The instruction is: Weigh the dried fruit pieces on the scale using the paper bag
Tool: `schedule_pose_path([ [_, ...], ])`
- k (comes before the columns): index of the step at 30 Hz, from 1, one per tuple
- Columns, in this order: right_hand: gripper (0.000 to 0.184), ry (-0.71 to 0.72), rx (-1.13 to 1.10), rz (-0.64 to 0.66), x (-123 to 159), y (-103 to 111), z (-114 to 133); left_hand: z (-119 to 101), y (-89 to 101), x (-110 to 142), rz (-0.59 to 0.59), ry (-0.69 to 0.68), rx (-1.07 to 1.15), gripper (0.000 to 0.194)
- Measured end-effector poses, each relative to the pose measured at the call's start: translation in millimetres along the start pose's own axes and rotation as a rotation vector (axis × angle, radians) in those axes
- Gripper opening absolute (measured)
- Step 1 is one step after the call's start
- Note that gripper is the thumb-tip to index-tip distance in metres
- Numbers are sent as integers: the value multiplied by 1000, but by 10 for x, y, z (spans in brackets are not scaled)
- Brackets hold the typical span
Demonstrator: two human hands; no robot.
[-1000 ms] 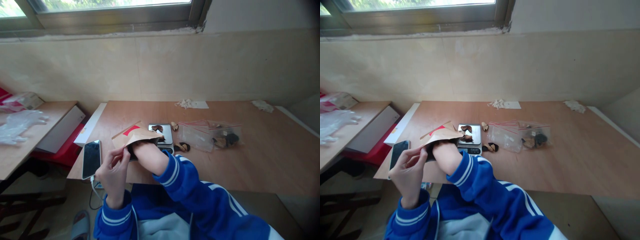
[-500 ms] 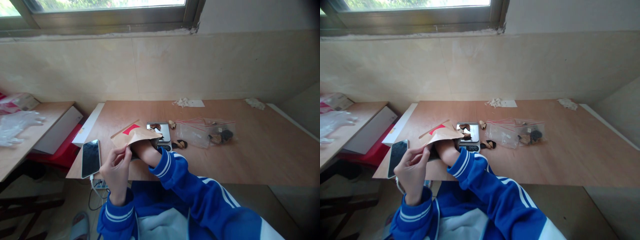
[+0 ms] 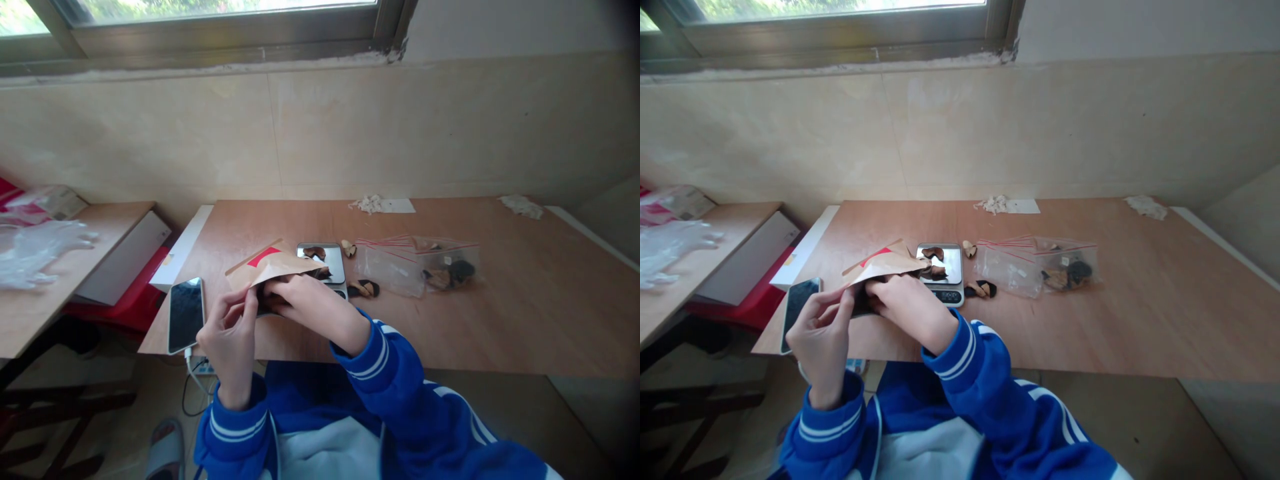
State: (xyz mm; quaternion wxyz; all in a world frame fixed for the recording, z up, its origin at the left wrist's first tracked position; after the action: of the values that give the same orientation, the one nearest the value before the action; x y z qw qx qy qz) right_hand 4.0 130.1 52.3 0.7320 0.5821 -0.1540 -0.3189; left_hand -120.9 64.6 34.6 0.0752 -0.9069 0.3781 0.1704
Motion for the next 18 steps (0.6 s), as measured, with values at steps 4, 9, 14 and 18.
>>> schedule_pose_path([
  [4, 16, -45, -63, -17, 124, 109, -53, 4, -10, -11, 10, 0, -26, 22],
  [9, 16, -134, -20, -43, 182, 138, -82, -9, -36, -8, 16, -13, -29, 22],
  [14, 25, -183, 107, -23, 205, 31, -92, 6, -79, 14, 41, 16, -9, 21],
  [18, 32, -213, 159, 4, 220, -21, -126, 30, -111, 32, 51, 36, 21, 20],
])
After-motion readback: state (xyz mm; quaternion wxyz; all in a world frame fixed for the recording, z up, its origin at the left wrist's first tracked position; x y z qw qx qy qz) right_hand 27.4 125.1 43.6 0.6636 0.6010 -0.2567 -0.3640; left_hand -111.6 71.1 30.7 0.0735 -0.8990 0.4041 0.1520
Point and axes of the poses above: each hand's wrist, its own x-axis away from the middle knuckle, its own y-axis out of the back of the hand, z = x × y, the point moved 7 cm from there along -x, towards the middle knuckle, and after that the axes turned 15 degrees about x, right-handed, at the moved point
